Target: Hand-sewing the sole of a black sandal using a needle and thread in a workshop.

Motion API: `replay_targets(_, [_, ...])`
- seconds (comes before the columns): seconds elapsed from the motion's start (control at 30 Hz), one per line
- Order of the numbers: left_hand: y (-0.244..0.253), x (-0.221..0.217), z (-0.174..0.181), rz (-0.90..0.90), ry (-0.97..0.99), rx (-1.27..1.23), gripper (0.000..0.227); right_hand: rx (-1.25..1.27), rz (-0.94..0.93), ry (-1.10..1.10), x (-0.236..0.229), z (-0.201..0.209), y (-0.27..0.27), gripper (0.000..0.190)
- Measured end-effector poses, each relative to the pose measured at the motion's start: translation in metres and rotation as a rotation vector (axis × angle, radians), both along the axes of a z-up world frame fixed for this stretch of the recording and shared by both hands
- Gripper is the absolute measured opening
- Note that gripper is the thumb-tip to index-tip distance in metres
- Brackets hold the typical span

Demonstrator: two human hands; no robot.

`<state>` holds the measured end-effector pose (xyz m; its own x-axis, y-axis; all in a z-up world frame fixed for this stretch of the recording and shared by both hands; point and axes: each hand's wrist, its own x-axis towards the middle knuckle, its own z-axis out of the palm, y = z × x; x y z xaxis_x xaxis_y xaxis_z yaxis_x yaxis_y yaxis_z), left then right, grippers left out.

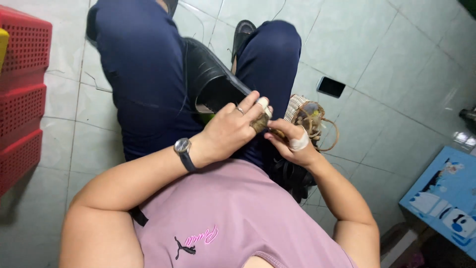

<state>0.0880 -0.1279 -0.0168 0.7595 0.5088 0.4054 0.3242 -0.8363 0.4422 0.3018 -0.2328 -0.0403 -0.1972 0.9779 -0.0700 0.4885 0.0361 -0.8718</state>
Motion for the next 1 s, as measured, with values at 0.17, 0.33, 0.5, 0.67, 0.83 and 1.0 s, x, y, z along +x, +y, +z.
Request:
replay_targets(0.17, [-0.005, -0.004, -0.048, -0.038, -0.015, -0.211, 0.034, 0.05, 0.067, -0.119, -0.012, 0.012, 0.025, 0.032])
replay_targets(0.33, [0.0, -0.029, -0.03, 0.047, -0.068, -0.253, 0.029, 0.059, 0.091, -0.254, -0.009, 0.028, 0.046, 0.026])
replay_targets(0.5, [0.064, -0.125, 0.03, 0.318, 0.012, -0.79, 0.013, 0.003, 0.197, -0.359, -0.008, 0.036, 0.046, 0.026])
replay_targets(0.67, [0.067, -0.2, 0.0, 0.768, 0.218, -0.121, 0.027, 0.069, 0.212, -0.37, -0.011, 0.034, 0.05, 0.028])
replay_targets(0.83, [0.03, -0.051, 0.022, 0.268, -0.62, -1.192, 0.006, 0.115, 0.243, -0.42, -0.014, 0.036, 0.054, 0.03])
replay_targets(1.0, [0.011, 0.001, -0.031, 0.061, -0.17, -0.031, 0.022, 0.155, 0.224, -0.644, -0.017, 0.039, 0.052, 0.027])
